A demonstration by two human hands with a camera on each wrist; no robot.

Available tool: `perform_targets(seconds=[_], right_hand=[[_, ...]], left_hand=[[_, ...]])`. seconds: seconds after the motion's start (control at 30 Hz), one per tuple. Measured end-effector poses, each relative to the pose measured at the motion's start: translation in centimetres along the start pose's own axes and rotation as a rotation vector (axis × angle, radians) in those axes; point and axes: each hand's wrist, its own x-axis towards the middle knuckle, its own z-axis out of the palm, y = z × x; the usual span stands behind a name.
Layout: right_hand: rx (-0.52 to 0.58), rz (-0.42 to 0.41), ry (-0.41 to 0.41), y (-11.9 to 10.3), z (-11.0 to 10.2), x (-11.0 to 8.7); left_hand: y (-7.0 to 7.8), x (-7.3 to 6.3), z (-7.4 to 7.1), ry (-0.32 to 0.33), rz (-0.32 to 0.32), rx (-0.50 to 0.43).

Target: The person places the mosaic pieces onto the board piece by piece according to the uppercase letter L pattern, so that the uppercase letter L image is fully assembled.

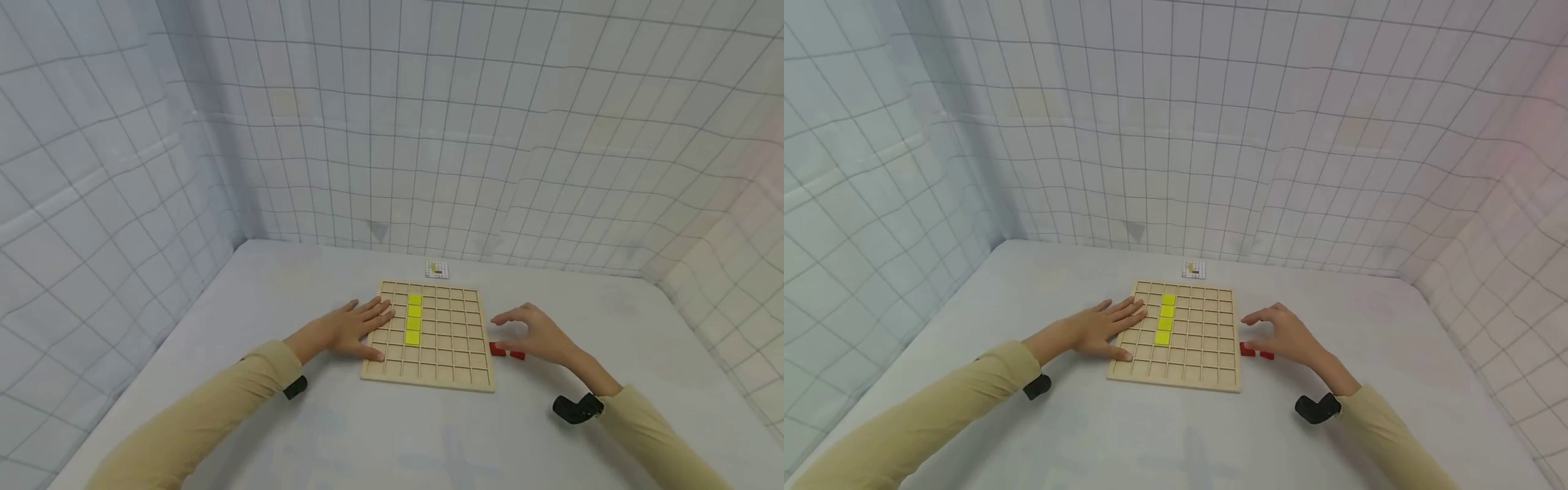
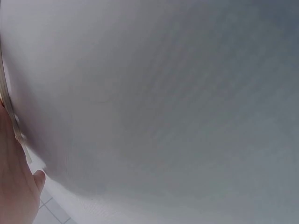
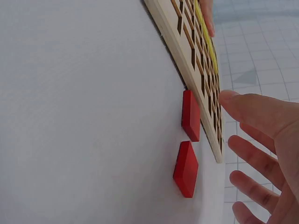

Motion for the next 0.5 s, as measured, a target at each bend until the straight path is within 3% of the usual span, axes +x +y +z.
perform_targets(seconds=[0.17,0.3,0.5], right_hand=[[-0.034,0.009,-0.058,1.0,0.1,-0.6],[-0.091,-0.033,-0.103,1.2,0.6,-1.0],[-0.138,-0.099,-0.074,1.1,1.0,-1.0]], left_hand=[[0.1,0.1,-0.1,0.015,-0.005,0.022],[0.3,-0.1,0.0,0.005,0.005,0.002],[0.6,-0.5,0.0,0.021,-0.003,-0.013]])
